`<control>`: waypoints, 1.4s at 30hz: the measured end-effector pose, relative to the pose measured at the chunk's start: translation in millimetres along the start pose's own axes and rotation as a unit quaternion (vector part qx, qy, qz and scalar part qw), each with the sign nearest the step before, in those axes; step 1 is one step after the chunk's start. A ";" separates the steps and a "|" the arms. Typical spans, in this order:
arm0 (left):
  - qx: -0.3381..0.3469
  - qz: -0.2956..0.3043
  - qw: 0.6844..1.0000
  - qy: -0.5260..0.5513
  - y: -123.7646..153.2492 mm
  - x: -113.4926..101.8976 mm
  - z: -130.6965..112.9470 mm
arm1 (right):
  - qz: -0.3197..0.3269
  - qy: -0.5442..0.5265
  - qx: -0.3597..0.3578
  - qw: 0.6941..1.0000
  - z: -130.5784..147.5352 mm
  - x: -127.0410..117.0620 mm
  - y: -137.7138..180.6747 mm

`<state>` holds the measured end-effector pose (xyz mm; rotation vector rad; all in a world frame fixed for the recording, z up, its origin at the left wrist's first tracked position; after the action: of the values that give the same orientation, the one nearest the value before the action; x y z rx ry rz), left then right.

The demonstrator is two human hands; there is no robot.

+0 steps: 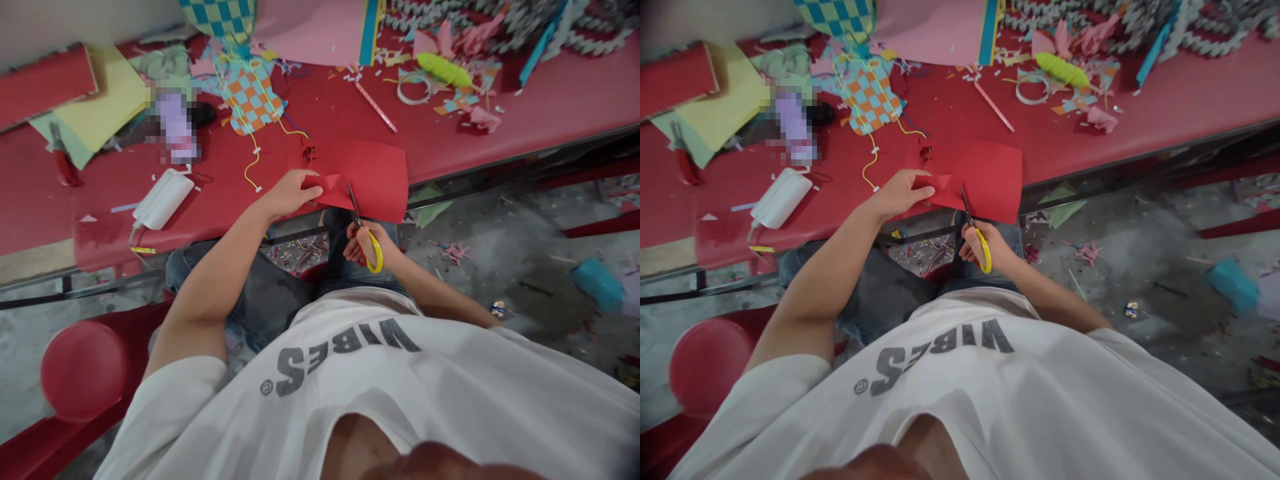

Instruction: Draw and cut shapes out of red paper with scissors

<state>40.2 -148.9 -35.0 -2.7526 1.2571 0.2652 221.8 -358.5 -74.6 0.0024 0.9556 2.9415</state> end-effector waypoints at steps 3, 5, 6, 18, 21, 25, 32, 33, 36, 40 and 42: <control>-0.001 -0.007 1.000 0.012 -2.8 -2.6 -1.2 | -0.030 0.015 -0.004 0.999 1.6 -0.9 -0.6; -0.002 -0.007 1.000 0.018 -3.3 -3.5 -1.3 | -0.045 0.021 -0.006 0.999 1.8 -0.6 0.3; -0.001 -0.005 1.000 0.019 -3.4 -3.7 -1.1 | -0.047 0.022 -0.007 0.999 1.9 0.0 1.0; 0.040 0.066 0.997 -0.022 -0.2 -4.7 -3.8 | -0.022 -0.001 -0.009 1.000 2.1 0.9 -12.1; 0.047 0.065 0.997 -0.019 -0.9 -4.1 -1.7 | -0.041 0.006 -0.016 0.999 1.2 1.0 -14.3; 0.047 0.047 0.998 0.014 -8.2 -2.3 3.0 | -0.069 0.012 -0.026 0.997 4.7 1.2 -20.1; 0.054 -0.047 0.997 0.030 -34.1 0.6 12.0 | -0.065 0.022 -0.034 0.997 23.8 -15.4 -38.4; 0.057 -0.060 0.996 0.029 -37.9 1.1 14.2 | -0.052 0.023 -0.034 0.998 25.8 -18.8 -38.3; 0.063 -0.100 0.993 0.015 -49.4 1.5 21.5 | -0.019 0.029 -0.029 0.999 27.6 -28.6 -29.7; 0.065 -0.134 0.989 -0.010 -62.8 0.8 29.6 | -0.033 0.031 -0.050 0.998 28.0 -42.3 -9.9; 0.073 -0.134 0.988 -0.024 -65.9 3.0 30.9 | -0.093 0.017 -0.089 0.992 32.8 -54.3 -7.7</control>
<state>88.5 -102.9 -64.5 -2.7270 0.8455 0.2041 276.9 -335.5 -51.8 -0.1369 0.6555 2.8498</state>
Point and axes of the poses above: each hand's wrist, its own y-axis away from the middle knuckle, its own x-axis out of the palm, z = x × y, the point moved 2 cm from there along -y, towards the middle knuckle, and after that the axes turned 14 degrees about x, right-handed, at the moved point
